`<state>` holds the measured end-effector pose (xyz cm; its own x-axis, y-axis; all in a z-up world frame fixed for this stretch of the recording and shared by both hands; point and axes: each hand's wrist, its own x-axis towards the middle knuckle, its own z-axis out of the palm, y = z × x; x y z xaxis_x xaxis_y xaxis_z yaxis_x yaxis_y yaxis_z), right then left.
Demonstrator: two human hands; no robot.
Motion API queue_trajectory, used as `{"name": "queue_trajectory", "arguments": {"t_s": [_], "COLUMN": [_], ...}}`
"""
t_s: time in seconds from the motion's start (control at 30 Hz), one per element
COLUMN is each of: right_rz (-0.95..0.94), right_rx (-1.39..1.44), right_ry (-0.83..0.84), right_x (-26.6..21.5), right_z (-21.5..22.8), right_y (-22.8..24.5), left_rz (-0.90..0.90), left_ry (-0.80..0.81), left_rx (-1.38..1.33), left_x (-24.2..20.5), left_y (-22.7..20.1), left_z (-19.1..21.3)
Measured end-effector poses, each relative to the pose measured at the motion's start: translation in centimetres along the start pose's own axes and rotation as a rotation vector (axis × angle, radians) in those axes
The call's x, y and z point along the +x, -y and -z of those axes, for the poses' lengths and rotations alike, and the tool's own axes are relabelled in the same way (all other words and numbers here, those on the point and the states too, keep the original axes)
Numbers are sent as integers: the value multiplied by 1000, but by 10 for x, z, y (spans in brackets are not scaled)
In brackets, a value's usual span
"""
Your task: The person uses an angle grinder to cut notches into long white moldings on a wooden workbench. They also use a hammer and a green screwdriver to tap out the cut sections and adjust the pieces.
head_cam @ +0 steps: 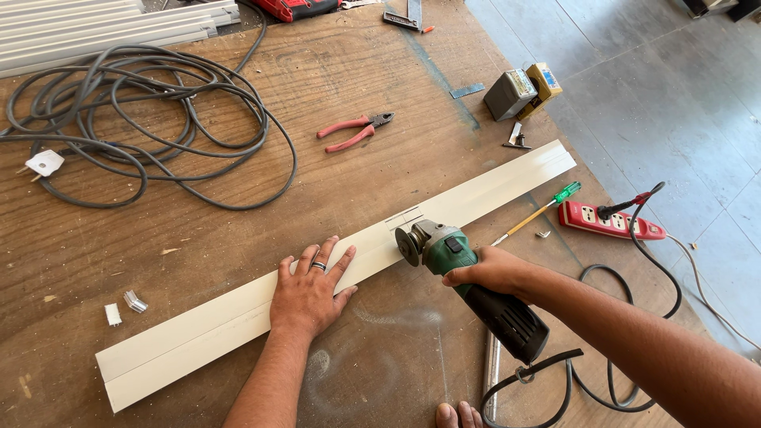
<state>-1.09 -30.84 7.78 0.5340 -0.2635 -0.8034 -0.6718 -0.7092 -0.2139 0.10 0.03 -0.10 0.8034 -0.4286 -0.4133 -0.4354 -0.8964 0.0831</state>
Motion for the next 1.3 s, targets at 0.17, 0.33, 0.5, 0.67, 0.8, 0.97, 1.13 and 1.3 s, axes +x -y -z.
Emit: {"name": "queue_trajectory", "arguments": {"t_s": [0.17, 0.33, 0.5, 0.67, 0.8, 0.97, 1.13, 1.3], "right_rz": [3, -11, -24, -20, -51, 32, -70, -31], "right_rx": [-1, 36, 54, 43, 46, 57, 179, 271], "right_ry": [-6, 16, 18, 19, 35, 64, 48, -45], "right_x": [-1, -4, -4, -3, 0, -7, -22, -19], "right_z": [0, 0, 0, 1, 1, 4, 30, 63], "right_y": [0, 0, 1, 2, 2, -7, -12, -9], "left_rz": [0, 4, 5, 2, 0, 1, 7, 27], "left_ry": [0, 16, 26, 23, 26, 8, 23, -26], "left_rx": [-6, -18, -17, -7, 7, -23, -14, 13], "left_x": [0, -1, -2, -1, -1, -2, -2, 5], "left_y": [0, 0, -1, -1, 0, 0, 0, 0], "left_z": [0, 3, 3, 2, 2, 3, 1, -7]}}
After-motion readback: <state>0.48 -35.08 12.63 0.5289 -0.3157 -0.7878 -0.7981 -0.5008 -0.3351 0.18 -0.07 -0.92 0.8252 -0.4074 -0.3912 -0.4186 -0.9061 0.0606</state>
